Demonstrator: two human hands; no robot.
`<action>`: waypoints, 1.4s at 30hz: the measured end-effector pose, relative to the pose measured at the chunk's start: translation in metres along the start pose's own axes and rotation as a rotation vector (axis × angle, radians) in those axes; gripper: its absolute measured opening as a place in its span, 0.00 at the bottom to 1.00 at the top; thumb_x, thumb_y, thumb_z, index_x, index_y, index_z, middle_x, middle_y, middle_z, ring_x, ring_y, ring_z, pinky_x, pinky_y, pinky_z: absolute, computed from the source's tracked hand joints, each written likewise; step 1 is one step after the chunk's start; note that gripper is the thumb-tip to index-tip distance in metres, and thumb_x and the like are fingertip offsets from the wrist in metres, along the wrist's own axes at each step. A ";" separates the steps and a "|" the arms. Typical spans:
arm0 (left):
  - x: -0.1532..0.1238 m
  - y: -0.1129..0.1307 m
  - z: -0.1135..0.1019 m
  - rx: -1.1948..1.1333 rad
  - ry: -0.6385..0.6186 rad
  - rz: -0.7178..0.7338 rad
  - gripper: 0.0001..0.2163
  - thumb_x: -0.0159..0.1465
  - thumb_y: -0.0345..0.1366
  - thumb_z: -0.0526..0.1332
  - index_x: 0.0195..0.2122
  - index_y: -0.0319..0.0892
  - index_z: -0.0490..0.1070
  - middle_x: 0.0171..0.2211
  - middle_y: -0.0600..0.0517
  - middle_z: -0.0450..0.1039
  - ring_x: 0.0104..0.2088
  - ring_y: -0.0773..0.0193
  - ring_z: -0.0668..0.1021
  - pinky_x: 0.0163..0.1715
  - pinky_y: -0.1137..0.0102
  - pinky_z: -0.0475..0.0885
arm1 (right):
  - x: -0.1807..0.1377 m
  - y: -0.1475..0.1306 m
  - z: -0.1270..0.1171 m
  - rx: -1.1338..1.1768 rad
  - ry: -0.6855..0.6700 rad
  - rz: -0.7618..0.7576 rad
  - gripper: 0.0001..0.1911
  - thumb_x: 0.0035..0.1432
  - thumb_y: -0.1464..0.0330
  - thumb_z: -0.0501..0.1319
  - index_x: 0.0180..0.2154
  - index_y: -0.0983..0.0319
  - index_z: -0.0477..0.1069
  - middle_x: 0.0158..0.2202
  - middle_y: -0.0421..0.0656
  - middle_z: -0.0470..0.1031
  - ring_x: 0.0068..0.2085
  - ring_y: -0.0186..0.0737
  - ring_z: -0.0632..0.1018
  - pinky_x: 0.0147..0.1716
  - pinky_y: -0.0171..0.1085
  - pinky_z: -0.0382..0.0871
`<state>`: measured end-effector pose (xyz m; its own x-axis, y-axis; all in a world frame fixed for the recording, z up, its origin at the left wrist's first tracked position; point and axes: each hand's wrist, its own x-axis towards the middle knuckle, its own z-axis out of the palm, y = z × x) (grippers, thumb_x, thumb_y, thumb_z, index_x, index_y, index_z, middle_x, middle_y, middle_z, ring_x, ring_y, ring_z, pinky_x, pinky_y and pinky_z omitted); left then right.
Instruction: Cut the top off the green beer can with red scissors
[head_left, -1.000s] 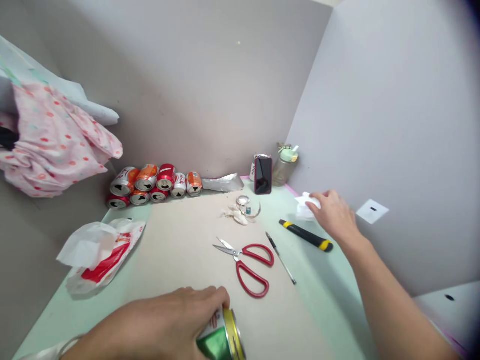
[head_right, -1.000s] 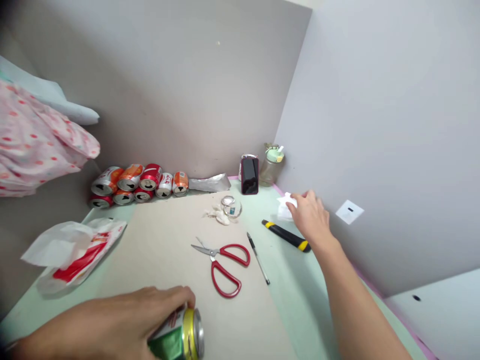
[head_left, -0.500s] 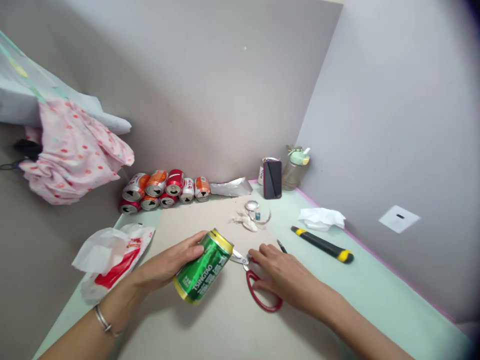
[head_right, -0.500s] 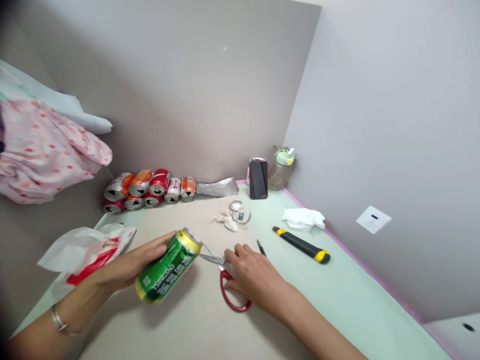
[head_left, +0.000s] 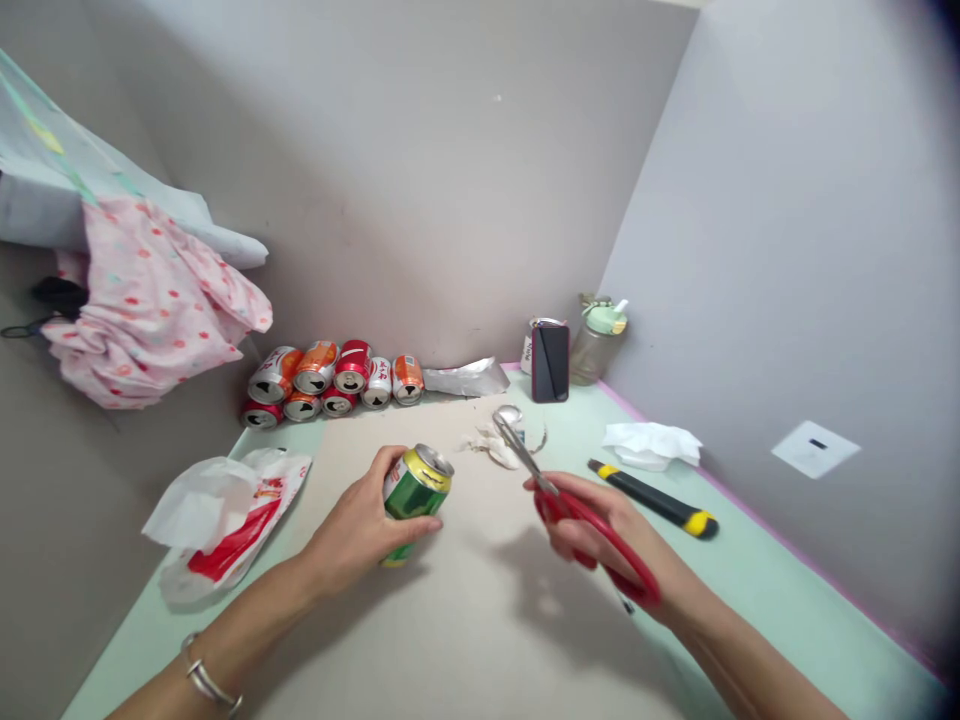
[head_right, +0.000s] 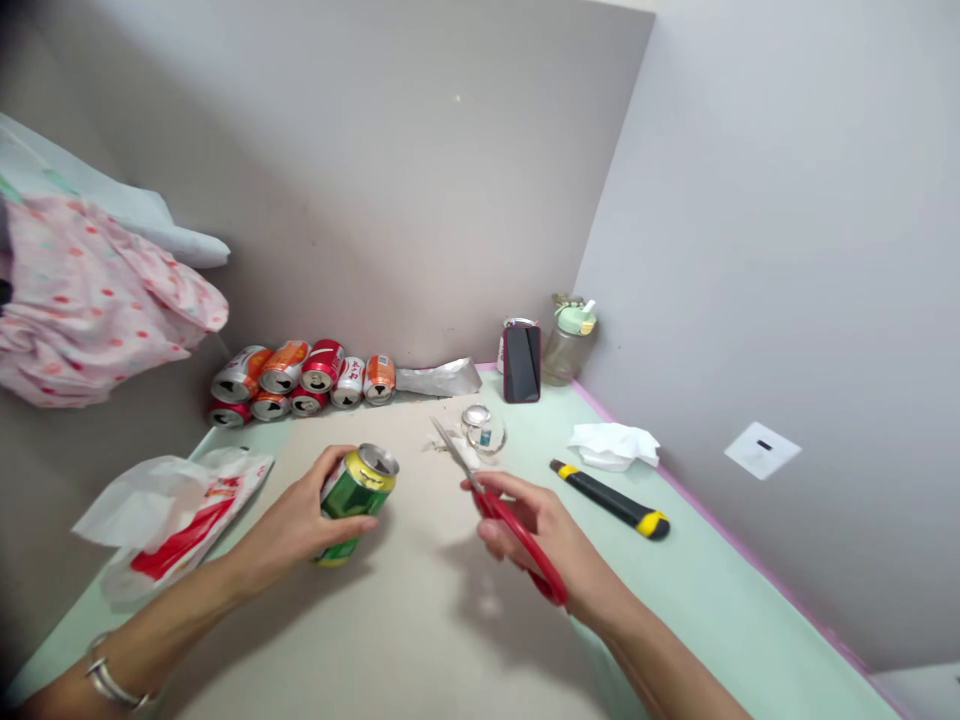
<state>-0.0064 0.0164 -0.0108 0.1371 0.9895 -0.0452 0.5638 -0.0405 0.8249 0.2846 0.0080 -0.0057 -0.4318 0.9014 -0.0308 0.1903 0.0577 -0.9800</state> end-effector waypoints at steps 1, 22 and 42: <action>0.000 0.000 0.001 0.027 0.009 -0.014 0.32 0.54 0.45 0.71 0.55 0.47 0.59 0.50 0.47 0.74 0.50 0.47 0.76 0.51 0.59 0.67 | -0.001 0.001 0.003 0.069 -0.076 -0.010 0.29 0.61 0.48 0.62 0.53 0.64 0.68 0.27 0.37 0.64 0.26 0.32 0.63 0.25 0.32 0.57; 0.000 -0.007 0.000 0.224 0.096 0.157 0.25 0.63 0.44 0.62 0.60 0.49 0.59 0.57 0.46 0.69 0.56 0.47 0.71 0.55 0.53 0.65 | -0.003 0.004 0.020 0.056 -0.309 0.161 0.27 0.59 0.50 0.65 0.51 0.63 0.71 0.25 0.35 0.63 0.24 0.29 0.65 0.24 0.30 0.58; -0.002 -0.009 0.000 0.344 0.141 0.225 0.25 0.64 0.45 0.61 0.60 0.46 0.60 0.61 0.44 0.68 0.61 0.44 0.68 0.63 0.48 0.57 | -0.004 0.003 0.018 0.036 -0.297 0.167 0.29 0.59 0.48 0.64 0.51 0.63 0.70 0.25 0.35 0.62 0.23 0.29 0.63 0.23 0.30 0.58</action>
<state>-0.0118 0.0151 -0.0175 0.1885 0.9591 0.2112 0.7747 -0.2774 0.5682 0.2711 -0.0030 -0.0120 -0.6364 0.7323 -0.2425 0.2513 -0.1004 -0.9627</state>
